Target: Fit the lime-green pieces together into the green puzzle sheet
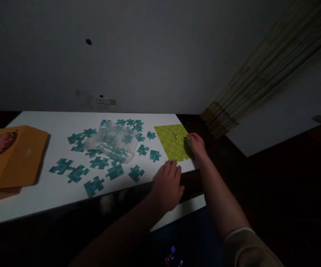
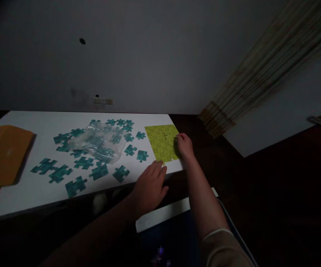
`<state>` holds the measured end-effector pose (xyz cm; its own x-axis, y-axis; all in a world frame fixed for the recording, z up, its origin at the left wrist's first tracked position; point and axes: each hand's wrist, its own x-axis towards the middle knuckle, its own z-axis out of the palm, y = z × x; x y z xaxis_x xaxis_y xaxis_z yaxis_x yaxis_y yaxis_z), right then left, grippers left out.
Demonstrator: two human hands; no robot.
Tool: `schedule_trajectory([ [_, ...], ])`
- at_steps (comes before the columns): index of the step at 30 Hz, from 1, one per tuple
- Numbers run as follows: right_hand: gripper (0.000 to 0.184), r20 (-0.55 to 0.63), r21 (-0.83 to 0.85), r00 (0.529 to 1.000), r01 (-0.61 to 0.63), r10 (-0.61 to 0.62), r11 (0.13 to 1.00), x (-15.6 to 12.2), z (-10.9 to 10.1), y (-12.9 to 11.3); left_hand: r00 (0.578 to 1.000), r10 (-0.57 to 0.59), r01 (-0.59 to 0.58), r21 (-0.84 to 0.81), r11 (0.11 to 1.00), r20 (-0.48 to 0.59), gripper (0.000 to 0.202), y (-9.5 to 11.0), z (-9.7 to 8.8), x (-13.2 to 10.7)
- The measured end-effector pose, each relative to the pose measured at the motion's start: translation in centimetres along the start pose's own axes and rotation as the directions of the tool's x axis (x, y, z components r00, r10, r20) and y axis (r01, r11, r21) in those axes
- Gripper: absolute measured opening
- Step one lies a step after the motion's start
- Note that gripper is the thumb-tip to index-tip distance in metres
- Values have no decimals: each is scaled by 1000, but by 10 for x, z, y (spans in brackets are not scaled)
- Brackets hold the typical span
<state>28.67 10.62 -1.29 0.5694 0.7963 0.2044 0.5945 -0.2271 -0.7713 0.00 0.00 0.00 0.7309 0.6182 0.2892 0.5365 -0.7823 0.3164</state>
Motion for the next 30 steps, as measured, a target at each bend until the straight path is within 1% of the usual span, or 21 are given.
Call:
schedule_trajectory([
  [1, 45, 41, -151, 999, 24, -18, 988, 10, 1, -4, 999, -34, 34, 9, 999, 20, 68, 5, 15, 24],
  [3, 65, 140, -404, 989, 96, -42, 910, 24, 3, -13, 997, -73, 72, 21, 997, 36, 76, 4, 36, 60],
  [5, 89, 192, -553, 981, 134, -30, 822, 30, 8, -20, 992, -112, 110, 27, 994, 54, 81, -6, 48, 80],
  [6, 96, 217, -595, 976, 151, -23, 789, 32, 11, -24, 990, -126, 125, 26, 992, 62, 82, -13, 51, 86],
  [8, 97, 271, -640, 962, 197, -21, 743, 34, 17, -29, 988, -136, 135, 20, 991, 70, 82, -25, 53, 91],
  [11, 84, 299, -643, 952, 252, -65, 723, 39, 25, -32, 992, -107, 107, 7, 994, 64, 79, -36, 51, 90],
  [13, 75, 292, -602, 951, 265, -101, 753, 42, 28, -30, 995, -92, 92, 0, 996, 50, 78, -39, 48, 89],
  [16, 61, 259, -478, 959, 228, -112, 848, 49, 28, -22, 995, -95, 96, -8, 995, 31, 77, -39, 46, 89],
  [18, 52, 243, -310, 965, 175, -100, 935, 54, 25, -14, 995, -95, 96, -10, 995, 32, 76, -38, 45, 89],
  [20, 48, 232, -79, 969, 106, -85, 991, 58, 17, -6, 995, -94, 94, -7, 996, 38, 75, -37, 45, 89],
  [21, 49, 220, 31, 973, 66, -71, 997, 59, 12, -3, 995, -92, 92, -4, 996, 40, 76, -37, 45, 90],
  [23, 51, 168, 202, 986, -19, -16, 979, 61, 0, 3, 995, -89, 89, 3, 996, 40, 77, -38, 46, 89],
  [26, 56, 60, 373, 991, -130, 115, 919, 62, -23, 11, 996, -82, 82, 10, 997, 26, 76, -38, 46, 89],
  [28, 59, 2, 437, 983, -164, 181, 884, 60, -37, 16, 996, -88, 88, 5, 996, 9, 74, -39, 46, 88],
  [30, 60, -41, 430, 980, -160, 196, 888, 55, -47, 18, 993, -112, 112, -1, 994, -19, 71, -39, 48, 88],
])
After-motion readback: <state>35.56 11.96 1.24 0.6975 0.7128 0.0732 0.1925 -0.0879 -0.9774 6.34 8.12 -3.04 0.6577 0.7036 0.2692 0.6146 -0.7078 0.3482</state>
